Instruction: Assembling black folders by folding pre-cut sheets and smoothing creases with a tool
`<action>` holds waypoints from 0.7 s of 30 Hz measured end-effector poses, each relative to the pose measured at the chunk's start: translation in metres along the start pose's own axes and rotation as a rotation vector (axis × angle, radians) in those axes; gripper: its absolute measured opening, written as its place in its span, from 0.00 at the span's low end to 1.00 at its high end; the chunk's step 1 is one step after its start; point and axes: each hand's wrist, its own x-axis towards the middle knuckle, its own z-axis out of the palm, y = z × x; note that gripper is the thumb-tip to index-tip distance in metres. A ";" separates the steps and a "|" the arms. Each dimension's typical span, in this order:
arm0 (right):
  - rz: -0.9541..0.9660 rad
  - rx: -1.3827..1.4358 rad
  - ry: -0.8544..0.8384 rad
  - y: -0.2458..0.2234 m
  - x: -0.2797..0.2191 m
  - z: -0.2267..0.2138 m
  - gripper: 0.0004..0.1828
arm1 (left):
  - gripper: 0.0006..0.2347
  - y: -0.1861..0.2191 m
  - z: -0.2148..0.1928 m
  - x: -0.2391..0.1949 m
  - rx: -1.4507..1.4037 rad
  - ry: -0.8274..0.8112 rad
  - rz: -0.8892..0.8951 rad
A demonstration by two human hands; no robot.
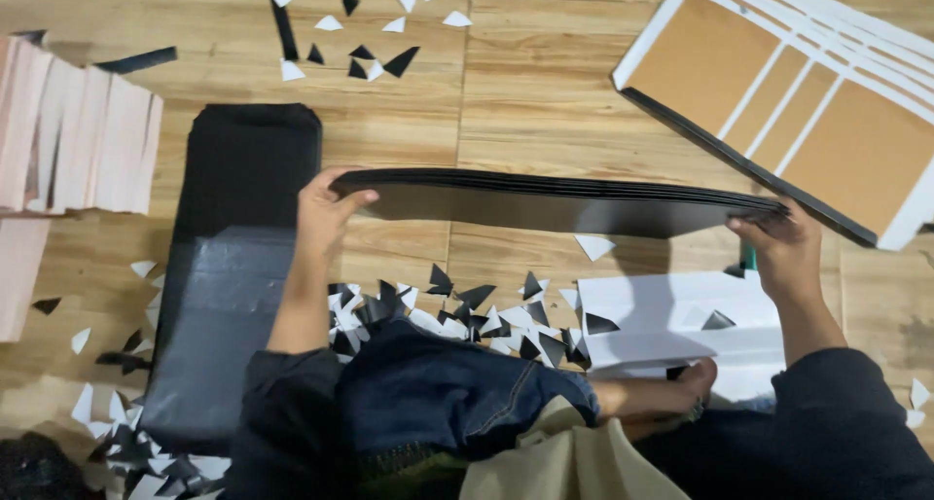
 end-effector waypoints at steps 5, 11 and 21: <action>0.159 -0.240 -0.020 0.014 -0.005 0.024 0.05 | 0.20 -0.035 0.000 -0.002 0.051 0.045 -0.131; 0.241 -0.176 -0.035 0.089 -0.009 0.031 0.05 | 0.16 -0.043 0.010 -0.012 0.076 -0.044 -0.296; -0.033 -0.457 -0.084 -0.052 0.007 0.088 0.24 | 0.14 -0.010 -0.061 -0.084 0.339 0.065 -0.082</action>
